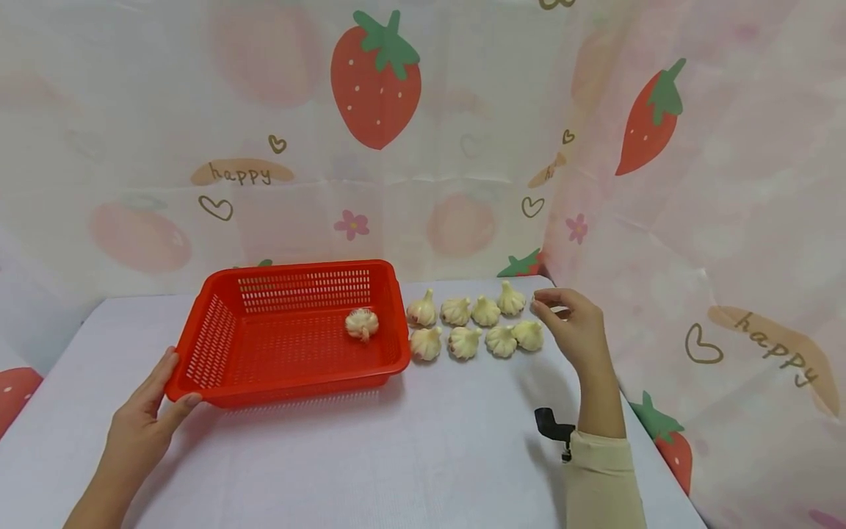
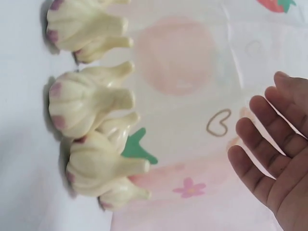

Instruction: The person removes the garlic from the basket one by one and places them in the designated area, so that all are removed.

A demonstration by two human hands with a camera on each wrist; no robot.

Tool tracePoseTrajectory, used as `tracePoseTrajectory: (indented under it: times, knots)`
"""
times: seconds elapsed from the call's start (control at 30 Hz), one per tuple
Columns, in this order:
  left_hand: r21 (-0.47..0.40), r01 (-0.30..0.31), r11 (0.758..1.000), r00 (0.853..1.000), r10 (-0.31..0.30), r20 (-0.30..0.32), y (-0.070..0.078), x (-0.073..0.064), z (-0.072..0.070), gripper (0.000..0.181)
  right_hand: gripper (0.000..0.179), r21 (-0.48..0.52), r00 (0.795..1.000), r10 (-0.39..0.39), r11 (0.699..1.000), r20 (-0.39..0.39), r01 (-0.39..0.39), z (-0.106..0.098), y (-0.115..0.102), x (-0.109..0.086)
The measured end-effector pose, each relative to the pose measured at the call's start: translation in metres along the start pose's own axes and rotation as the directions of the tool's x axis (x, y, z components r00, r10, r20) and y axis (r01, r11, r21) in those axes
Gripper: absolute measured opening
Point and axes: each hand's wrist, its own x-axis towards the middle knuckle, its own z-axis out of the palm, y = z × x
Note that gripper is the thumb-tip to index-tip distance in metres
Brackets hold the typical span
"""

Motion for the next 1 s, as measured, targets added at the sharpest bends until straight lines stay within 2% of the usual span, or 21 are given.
tracePoseTrajectory:
  times: [0.17, 0.33, 0.63, 0.9, 1.0]
  knots:
    - [-0.008, -0.002, 1.0, 1.0, 0.002, 0.008, -0.001, 0.001, -0.001, 0.083, 0.025, 0.078, 0.993, -0.122, 0.989, -0.009, 0.122, 0.01, -0.013, 0.002]
    - [-0.008, -0.001, 1.0, 1.0, 0.001, 0.011, -0.001, 0.001, 0.0, 0.083, 0.022, 0.139, 0.983, -0.184, 0.974, 0.022, 0.179, 0.021, -0.033, 0.0]
    - [-0.019, 0.011, 1.0, 1.0, -0.01, 0.018, 0.0, 0.002, -0.001, 0.084, 0.026, 0.181, 0.952, -0.294, 0.944, 0.082, 0.276, 0.024, -0.099, 0.0]
    - [-0.026, -0.016, 1.0, 1.0, 0.016, 0.001, -0.003, 0.001, 0.001, 0.082, 0.027, 0.22, 0.9, -0.407, 0.902, 0.154, 0.37, 0.045, -0.096, 0.028]
    - [-0.029, -0.011, 1.0, 1.0, 0.011, 0.006, -0.003, 0.0, 0.002, 0.082, 0.025, 0.205, 0.881, -0.429, 0.897, 0.197, 0.391, 0.05, -0.106, 0.035]
